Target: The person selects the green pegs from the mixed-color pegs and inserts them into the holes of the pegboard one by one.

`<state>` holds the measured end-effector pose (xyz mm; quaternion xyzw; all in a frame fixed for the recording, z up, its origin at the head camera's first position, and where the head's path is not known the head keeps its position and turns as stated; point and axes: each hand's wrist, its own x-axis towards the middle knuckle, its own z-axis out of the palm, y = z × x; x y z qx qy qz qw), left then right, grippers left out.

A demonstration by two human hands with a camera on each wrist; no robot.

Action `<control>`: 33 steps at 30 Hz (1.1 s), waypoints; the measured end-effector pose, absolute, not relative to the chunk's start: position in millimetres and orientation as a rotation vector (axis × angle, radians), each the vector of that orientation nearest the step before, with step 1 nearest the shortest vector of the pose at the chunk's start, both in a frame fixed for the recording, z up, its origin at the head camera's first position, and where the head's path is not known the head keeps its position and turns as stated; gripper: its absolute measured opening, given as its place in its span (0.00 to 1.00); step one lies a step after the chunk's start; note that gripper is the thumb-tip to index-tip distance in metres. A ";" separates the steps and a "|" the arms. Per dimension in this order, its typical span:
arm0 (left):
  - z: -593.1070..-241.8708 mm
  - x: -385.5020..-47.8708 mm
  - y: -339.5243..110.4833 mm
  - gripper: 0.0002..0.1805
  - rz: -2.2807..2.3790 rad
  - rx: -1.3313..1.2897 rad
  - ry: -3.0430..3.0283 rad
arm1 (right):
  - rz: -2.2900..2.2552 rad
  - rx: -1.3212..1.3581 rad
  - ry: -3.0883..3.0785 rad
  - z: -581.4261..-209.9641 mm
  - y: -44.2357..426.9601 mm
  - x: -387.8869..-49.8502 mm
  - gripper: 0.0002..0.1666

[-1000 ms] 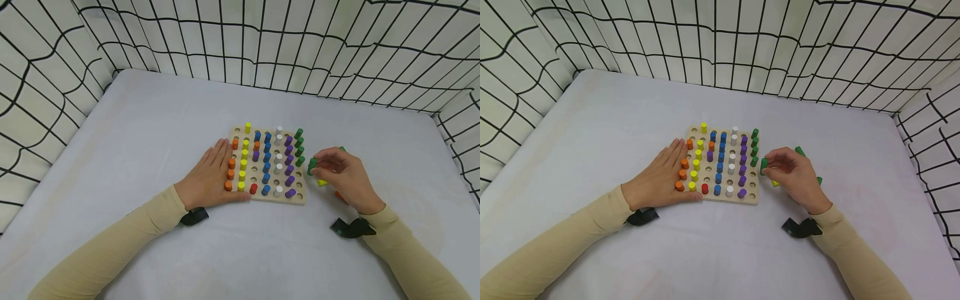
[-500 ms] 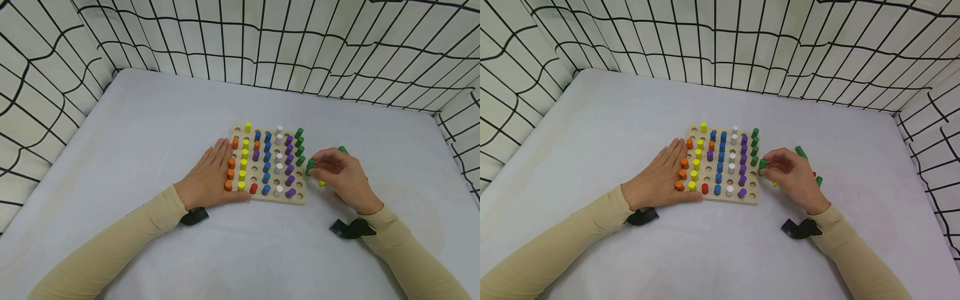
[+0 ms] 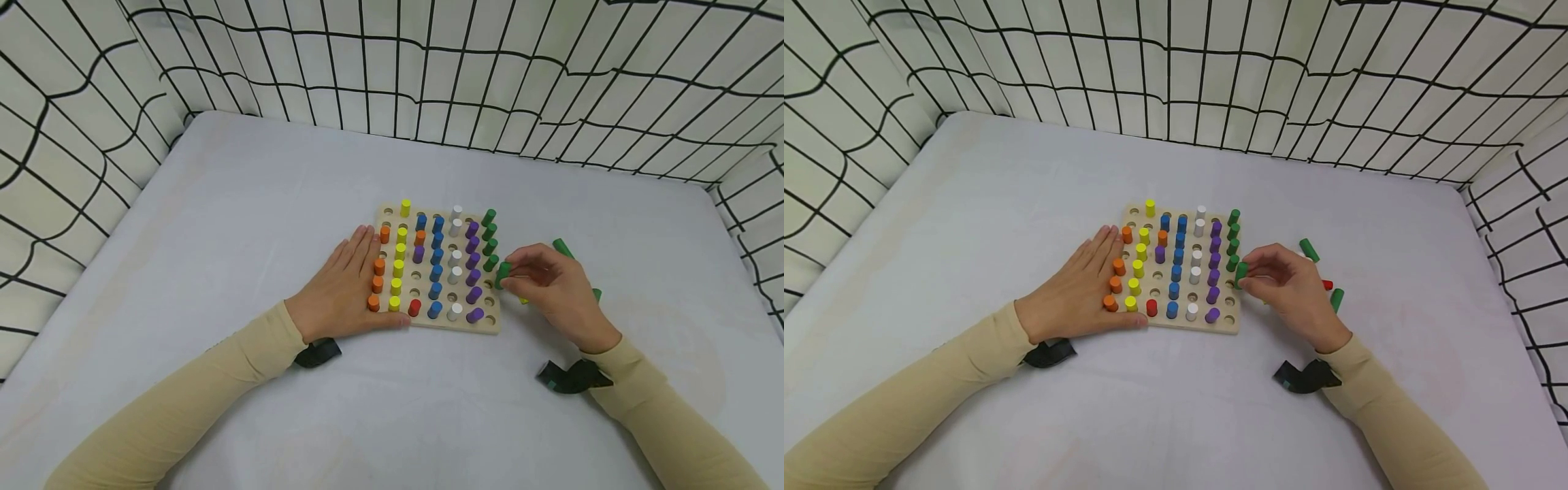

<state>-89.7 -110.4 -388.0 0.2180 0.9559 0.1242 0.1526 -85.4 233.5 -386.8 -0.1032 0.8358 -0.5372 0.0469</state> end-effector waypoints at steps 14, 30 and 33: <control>-387.7 -89.9 -110.6 0.73 0.349 0.620 2.741 | -1.626 -0.359 2.524 -391.2 229.4 -84.6 0.16; -387.7 -90.0 -109.9 0.73 0.352 0.623 2.740 | -1.587 -0.364 2.565 -391.5 225.7 -83.3 0.15; -387.2 -89.9 -109.7 0.73 0.356 0.624 2.739 | -1.592 -0.376 2.563 -392.3 225.8 -84.0 0.15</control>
